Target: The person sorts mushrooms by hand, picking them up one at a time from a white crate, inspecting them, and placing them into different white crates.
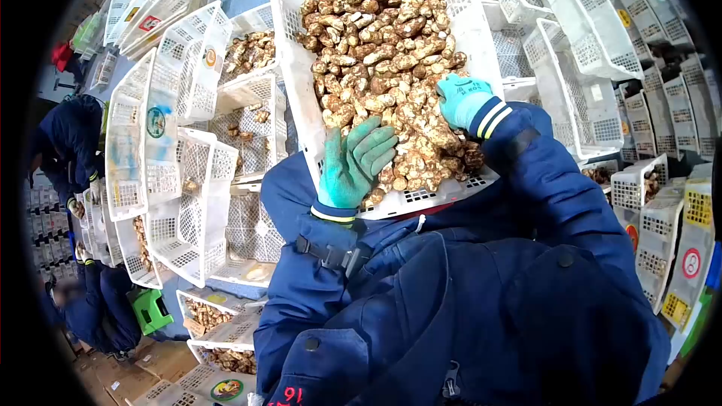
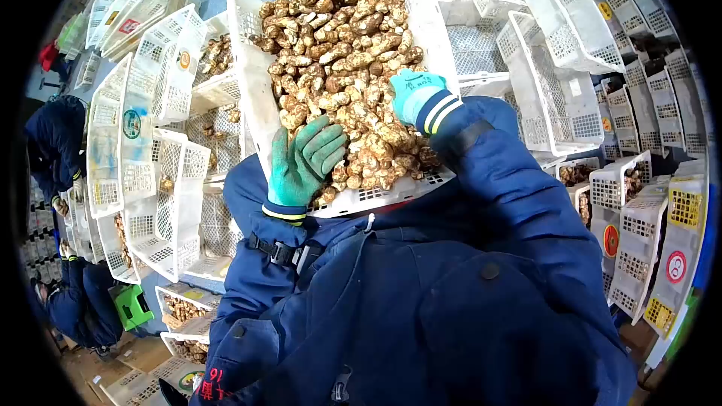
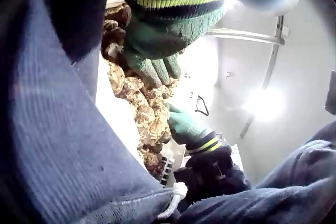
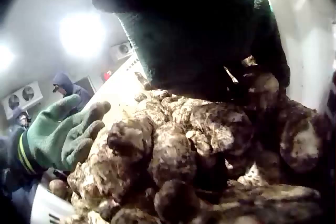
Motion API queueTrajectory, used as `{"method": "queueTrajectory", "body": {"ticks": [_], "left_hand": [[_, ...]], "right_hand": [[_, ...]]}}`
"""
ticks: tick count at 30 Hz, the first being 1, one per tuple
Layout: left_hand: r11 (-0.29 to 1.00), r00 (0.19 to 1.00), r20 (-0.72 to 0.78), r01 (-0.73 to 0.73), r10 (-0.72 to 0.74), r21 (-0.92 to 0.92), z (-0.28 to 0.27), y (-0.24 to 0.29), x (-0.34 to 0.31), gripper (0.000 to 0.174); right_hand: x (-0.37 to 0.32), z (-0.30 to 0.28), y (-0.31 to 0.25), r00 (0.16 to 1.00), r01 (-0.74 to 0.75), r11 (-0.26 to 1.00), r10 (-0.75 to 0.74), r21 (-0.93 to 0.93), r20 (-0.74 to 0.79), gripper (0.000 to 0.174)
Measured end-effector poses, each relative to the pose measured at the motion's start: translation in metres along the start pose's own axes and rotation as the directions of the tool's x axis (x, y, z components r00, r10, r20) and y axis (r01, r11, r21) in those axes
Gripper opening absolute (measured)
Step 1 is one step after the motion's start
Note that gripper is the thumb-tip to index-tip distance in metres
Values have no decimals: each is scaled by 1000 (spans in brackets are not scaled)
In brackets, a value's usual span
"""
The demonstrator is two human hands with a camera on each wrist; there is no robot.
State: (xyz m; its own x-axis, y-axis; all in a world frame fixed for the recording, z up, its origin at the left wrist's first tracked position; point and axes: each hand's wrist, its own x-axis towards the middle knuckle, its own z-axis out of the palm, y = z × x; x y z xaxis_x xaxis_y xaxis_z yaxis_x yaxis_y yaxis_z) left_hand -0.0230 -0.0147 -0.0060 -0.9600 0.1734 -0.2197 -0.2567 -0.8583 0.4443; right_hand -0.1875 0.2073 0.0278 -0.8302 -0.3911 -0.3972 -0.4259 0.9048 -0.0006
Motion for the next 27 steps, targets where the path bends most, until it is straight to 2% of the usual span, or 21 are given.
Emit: {"method": "queueTrajectory", "body": {"ticks": [1,3,4,5,7,8,9,10,11,12,13,14,15,16,17,20,21,22,25,26,27], "left_hand": [[1000,1000,6,2,-2,2,1,-1,0,77],[1000,1000,17,2,-3,10,1,1,-2,76],[1000,1000,-1,6,-6,17,2,2,-2,76],[1000,998,53,16,-15,-14,-2,2,-1,75],[997,995,79,65,-62,-32,0,-1,-1,69],[996,991,104,83,-81,-18,3,-2,-1,67],[995,987,130,100,-99,-4,5,-4,-1,66],[994,982,153,110,-110,9,8,-3,-2,65],[994,969,226,106,-102,-9,12,1,-5,61],[996,978,190,91,-90,4,8,3,-9,61],[997,986,151,75,-76,16,2,4,-12,62],[987,966,251,92,-58,-128,-6,1,-6,63],[993,973,224,82,-60,-88,-11,0,-5,63],[994,972,229,78,-58,-82,-15,0,-4,63],[994,970,236,78,-58,-73,-18,-1,-3,63],[993,971,239,33,-4,-117,-7,4,-5,64],[995,983,176,59,-44,-86,-10,5,-4,66],[989,984,171,69,-47,-127,-8,6,-5,67],[990,993,111,60,-46,-127,-3,8,-7,63],[991,995,100,45,-32,-128,-4,6,-7,62],[991,996,92,34,-22,-130,-5,5,-6,61]], "right_hand": [[1,-3,0,999,2,998,0,56,-41,30],[4,-17,4,995,-45,971,22,233,102,34],[-1,-9,7,996,13,980,5,198,-90,33],[-18,-31,0,995,61,976,-42,207,-95,31],[-39,-40,-15,960,209,891,-107,404,-259,31],[-48,-45,-26,930,346,851,-256,395,-262,33],[-55,-47,-38,877,477,791,-400,385,-264,35],[-63,-40,-49,750,660,641,-533,391,-393,36],[-70,-42,-63,582,813,456,-630,362,-514,37],[-75,-56,-65,580,810,422,-682,408,-446,37],[-66,-55,-64,661,750,512,-598,419,-453,36],[-50,-54,-58,733,678,594,-503,433,-458,36],[-33,-56,-52,794,593,669,-396,448,-461,35],[-23,-72,-47,919,384,760,-256,524,-301,39],[-11,-88,-40,987,150,815,-95,560,-126,43],[40,-65,-22,969,204,905,-132,374,-209,50],[55,-53,-22,954,256,905,-181,339,-238,53],[85,-28,-21,967,209,953,-169,218,-188,58],[79,-5,-43,974,112,989,-130,-101,-188,68],[65,-21,-55,994,54,996,-60,-75,-87,71],[62,-26,-58,997,51,997,-55,-64,-61,72]]}}
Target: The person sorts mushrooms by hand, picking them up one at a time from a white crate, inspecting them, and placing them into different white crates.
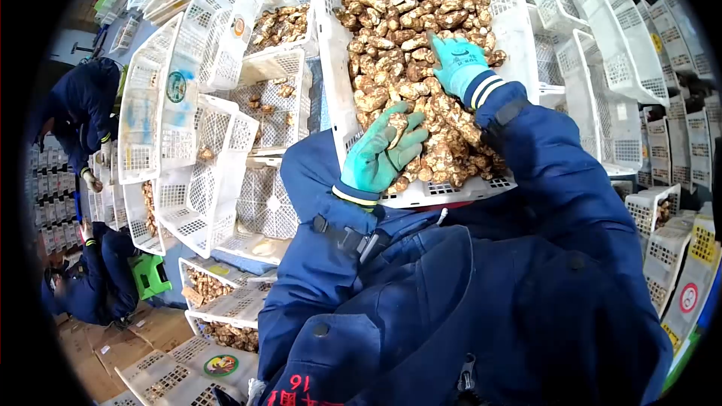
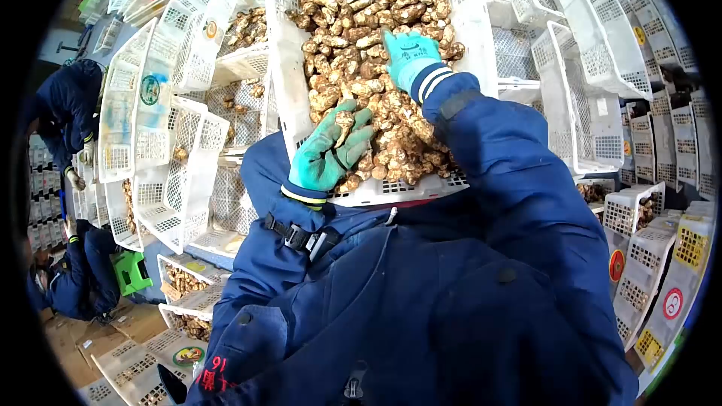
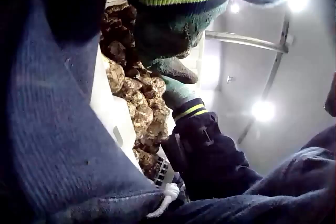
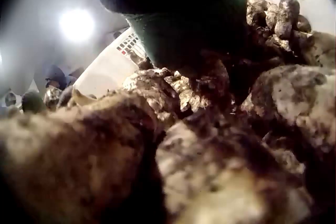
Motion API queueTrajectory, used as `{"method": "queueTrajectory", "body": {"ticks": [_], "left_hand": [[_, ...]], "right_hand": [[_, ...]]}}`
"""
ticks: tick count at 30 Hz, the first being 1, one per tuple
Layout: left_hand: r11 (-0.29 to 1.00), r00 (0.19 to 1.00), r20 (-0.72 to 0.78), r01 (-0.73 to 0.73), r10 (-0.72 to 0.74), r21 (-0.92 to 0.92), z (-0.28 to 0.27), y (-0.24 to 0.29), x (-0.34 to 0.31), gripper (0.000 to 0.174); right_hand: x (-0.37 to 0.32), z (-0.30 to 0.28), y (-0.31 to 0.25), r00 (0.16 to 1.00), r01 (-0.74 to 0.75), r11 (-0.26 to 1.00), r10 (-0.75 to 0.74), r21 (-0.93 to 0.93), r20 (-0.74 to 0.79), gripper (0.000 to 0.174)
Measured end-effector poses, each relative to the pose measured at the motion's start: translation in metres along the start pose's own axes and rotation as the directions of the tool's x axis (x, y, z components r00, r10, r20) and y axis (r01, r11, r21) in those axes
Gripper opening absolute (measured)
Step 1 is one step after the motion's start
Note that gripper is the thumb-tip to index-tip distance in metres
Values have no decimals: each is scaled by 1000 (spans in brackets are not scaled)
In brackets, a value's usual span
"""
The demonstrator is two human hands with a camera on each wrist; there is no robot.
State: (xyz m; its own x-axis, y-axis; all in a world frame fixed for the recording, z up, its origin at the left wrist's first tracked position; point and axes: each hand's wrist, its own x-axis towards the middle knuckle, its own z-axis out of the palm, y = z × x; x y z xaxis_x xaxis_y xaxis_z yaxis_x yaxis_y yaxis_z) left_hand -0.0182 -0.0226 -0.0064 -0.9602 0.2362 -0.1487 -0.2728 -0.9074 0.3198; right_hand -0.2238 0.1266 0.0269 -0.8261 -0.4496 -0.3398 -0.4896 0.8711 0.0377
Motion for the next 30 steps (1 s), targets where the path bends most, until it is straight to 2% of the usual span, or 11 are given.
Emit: {"method": "queueTrajectory", "body": {"ticks": [4,7,10,12,17,20,21,24,26,28,30], "left_hand": [[995,998,63,-20,14,102,-14,1,2,65],[980,998,24,-56,53,189,-6,1,-2,70],[961,998,6,-59,60,269,10,6,-8,68],[943,999,-1,-46,49,331,14,10,-11,69],[921,1000,12,19,-26,390,19,11,-16,69],[960,993,9,107,-114,258,6,7,-11,65],[956,993,4,112,-118,272,3,8,-9,60],[985,998,-38,52,-47,165,-2,4,-6,58],[963,997,-71,2,18,270,8,5,-12,60],[958,998,-51,43,-29,285,-12,6,-7,61],[935,999,-43,29,-15,353,-15,4,-6,59]], "right_hand": [[0,0,9,990,71,997,-73,-18,-122,57],[-18,2,17,979,118,888,-29,445,-202,44],[-55,1,21,997,75,403,2,912,-83,47],[-57,42,44,934,346,332,-32,878,-356,43],[-100,32,47,979,111,365,120,924,-165,33],[-94,41,64,926,268,603,53,751,-373,35],[-92,47,65,971,174,283,113,943,-212,37],[-97,29,62,690,369,878,-39,304,-723,39],[-112,17,45,730,341,898,-67,278,-680,39],[-122,16,28,950,262,869,-156,419,-272,39],[-115,52,13,908,283,934,-187,219,-375,39]]}}
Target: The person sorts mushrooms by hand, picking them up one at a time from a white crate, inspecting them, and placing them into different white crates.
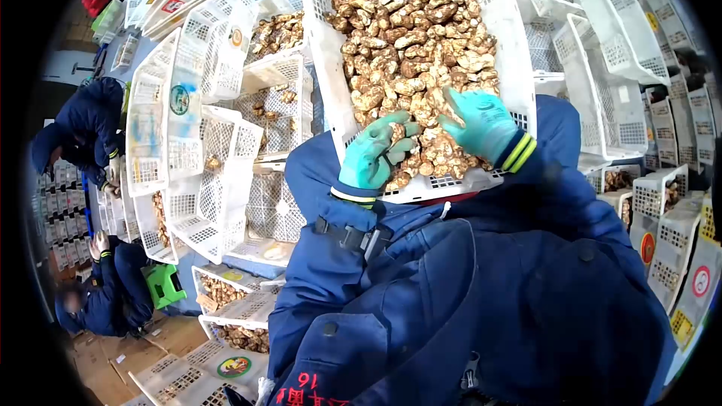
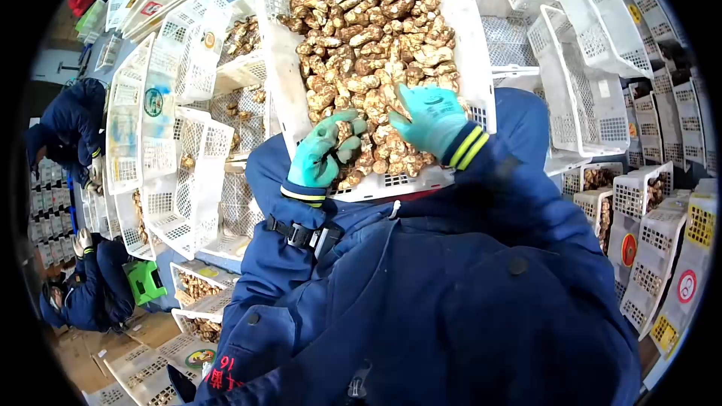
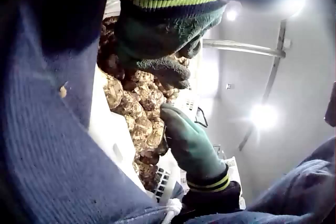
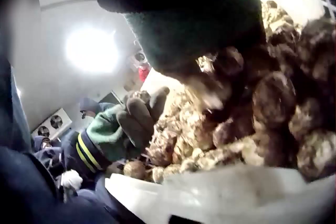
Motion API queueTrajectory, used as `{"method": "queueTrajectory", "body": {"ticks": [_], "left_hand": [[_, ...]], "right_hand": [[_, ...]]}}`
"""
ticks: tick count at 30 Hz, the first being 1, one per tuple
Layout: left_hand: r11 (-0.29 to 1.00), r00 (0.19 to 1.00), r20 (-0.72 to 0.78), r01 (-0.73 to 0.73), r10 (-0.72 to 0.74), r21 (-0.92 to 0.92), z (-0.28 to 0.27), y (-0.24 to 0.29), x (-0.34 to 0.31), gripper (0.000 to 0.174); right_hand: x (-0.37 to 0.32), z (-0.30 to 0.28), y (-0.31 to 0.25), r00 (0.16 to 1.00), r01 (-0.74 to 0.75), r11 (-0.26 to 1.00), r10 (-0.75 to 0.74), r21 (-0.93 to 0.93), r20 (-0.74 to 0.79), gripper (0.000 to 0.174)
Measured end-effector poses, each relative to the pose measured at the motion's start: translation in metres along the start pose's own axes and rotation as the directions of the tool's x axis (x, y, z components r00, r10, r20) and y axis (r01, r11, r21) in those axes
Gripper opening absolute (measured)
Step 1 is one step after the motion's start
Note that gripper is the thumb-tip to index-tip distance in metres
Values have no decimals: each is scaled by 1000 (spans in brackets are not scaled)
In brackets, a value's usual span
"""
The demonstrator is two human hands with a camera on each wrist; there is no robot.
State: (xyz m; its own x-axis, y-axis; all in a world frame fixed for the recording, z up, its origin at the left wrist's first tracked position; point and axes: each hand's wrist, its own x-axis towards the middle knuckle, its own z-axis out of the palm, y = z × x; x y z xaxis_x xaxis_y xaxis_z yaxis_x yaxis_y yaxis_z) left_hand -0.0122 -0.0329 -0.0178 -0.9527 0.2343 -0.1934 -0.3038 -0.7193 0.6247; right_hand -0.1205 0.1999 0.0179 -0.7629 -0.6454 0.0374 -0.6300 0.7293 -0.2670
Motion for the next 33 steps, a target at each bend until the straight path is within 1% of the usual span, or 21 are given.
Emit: {"method": "queueTrajectory", "body": {"ticks": [2,3,4,6,7,8,10,11,13,15,16,18,20,21,22,24,25,28,29,32,33], "left_hand": [[998,998,-62,25,-22,58,7,2,-2,59],[997,996,-72,55,-52,49,4,1,-3,56],[999,999,-18,46,-45,23,5,1,-4,52],[995,995,27,97,-97,-23,9,4,-4,48],[993,994,-1,112,-112,35,11,5,-5,47],[987,991,-29,130,-128,92,12,6,-5,46],[991,991,19,131,-132,8,13,4,-4,43],[989,989,35,147,-146,-29,11,2,-3,43],[973,978,81,200,-191,-113,1,-2,-3,43],[958,964,51,267,-263,-103,6,3,-4,44],[948,953,37,302,-300,-99,8,3,-4,45],[960,964,38,266,-263,-88,8,2,-4,46],[976,977,41,211,-209,-53,12,8,-8,48],[988,988,20,152,-152,6,13,9,-9,51],[982,994,3,108,-109,-153,13,5,-4,51],[996,999,12,-30,31,-82,11,7,-2,55],[985,1000,10,-24,26,-173,11,7,-2,65],[981,995,-27,-101,98,-165,15,6,-1,74],[976,994,-32,-109,105,-189,10,3,0,79],[988,997,-61,-49,40,-150,-1,-1,4,76],[988,1000,-16,-16,14,-156,-3,-1,2,67]], "right_hand": [[12,-2,-7,991,-121,990,116,69,65,37],[16,7,3,990,-129,982,119,136,80,38],[19,2,4,989,-136,979,125,150,81,37],[22,2,19,978,-193,918,150,347,148,34],[22,-4,25,963,-225,593,13,773,271,32],[18,-8,30,862,-506,371,195,778,468,33],[15,-14,32,837,-542,434,208,720,506,34],[14,-18,33,962,-236,838,130,492,239,36],[9,-20,25,945,-303,870,222,389,239,39],[16,-14,17,948,-281,923,225,261,226,41],[15,-6,12,972,-221,939,191,265,134,38],[19,-2,13,965,-204,970,176,133,196,37],[21,10,27,974,-225,925,203,306,102,36],[24,11,38,948,-307,860,238,407,213,36],[30,9,35,897,-442,546,285,712,338,30],[19,-10,44,814,-572,170,235,802,531,24],[15,-15,45,824,-545,-95,125,833,553,21],[20,-12,51,787,-578,-360,-8,732,617,22],[17,-30,31,810,-544,-238,101,804,578,20],[19,-30,24,804,-521,-124,260,844,535,26],[19,-26,25,805,-517,12,348,856,481,26]]}}
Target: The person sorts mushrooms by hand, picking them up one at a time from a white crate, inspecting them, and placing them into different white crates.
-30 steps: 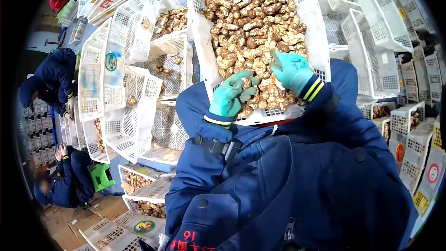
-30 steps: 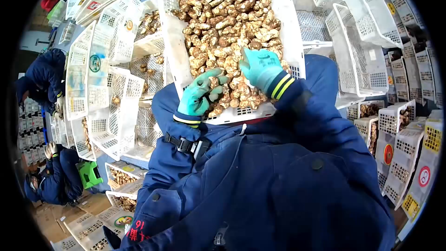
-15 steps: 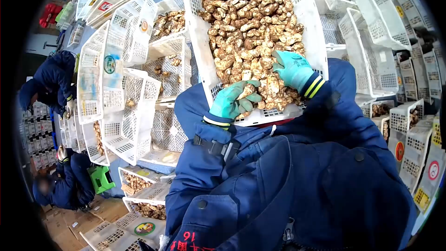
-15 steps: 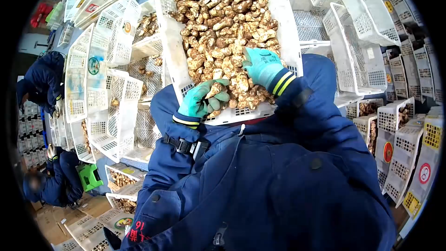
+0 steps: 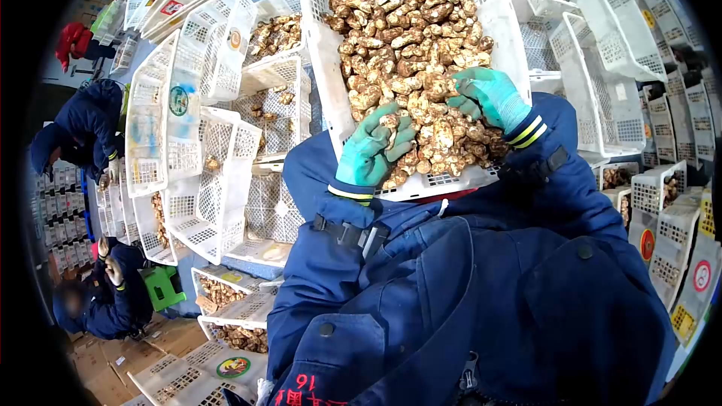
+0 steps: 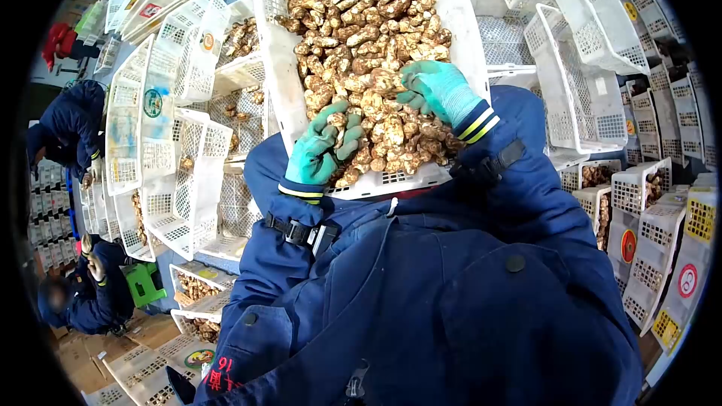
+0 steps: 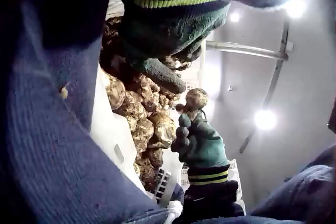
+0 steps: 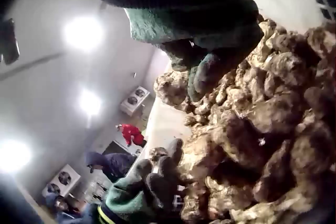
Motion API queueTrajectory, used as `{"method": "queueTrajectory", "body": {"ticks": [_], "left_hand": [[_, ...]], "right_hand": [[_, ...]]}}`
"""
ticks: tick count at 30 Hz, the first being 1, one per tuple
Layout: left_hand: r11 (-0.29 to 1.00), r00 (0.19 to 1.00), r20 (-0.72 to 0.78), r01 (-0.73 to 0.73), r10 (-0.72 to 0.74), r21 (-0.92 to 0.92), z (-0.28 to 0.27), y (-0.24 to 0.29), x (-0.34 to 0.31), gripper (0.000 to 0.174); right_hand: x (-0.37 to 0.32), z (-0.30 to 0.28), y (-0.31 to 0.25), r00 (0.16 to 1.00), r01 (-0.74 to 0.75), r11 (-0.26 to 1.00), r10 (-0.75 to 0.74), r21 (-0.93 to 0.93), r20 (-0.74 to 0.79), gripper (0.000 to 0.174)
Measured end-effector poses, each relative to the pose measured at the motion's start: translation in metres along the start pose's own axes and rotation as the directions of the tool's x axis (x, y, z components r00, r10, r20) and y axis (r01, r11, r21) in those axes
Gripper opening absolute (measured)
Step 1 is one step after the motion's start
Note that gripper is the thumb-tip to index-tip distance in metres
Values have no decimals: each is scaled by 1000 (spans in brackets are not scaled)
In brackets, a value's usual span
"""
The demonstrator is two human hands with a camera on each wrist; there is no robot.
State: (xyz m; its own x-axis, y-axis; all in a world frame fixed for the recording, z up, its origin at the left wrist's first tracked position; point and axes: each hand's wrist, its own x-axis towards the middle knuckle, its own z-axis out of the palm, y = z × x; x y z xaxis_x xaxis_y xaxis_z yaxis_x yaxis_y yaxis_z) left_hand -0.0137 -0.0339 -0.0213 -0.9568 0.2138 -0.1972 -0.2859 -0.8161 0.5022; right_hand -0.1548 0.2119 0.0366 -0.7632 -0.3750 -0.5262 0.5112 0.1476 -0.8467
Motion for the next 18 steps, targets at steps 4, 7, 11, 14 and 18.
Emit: {"method": "queueTrajectory", "body": {"ticks": [4,7,11,14,18], "left_hand": [[999,999,3,38,-38,19,5,0,0,56],[1000,999,43,24,-24,19,4,-1,0,52],[999,999,25,34,-34,-18,-3,-4,0,55],[995,997,-8,79,-80,-62,-3,0,-5,47],[999,1000,0,27,-27,38,-4,-4,-3,52]], "right_hand": [[-4,-6,6,945,187,721,-318,-667,-78,24],[-7,-9,14,685,432,69,-674,-899,277,34],[-24,28,12,658,550,-94,-562,-830,500,47],[-35,40,37,727,495,-210,-432,-843,534,59],[-25,34,38,753,520,-124,-400,-845,523,64]]}}
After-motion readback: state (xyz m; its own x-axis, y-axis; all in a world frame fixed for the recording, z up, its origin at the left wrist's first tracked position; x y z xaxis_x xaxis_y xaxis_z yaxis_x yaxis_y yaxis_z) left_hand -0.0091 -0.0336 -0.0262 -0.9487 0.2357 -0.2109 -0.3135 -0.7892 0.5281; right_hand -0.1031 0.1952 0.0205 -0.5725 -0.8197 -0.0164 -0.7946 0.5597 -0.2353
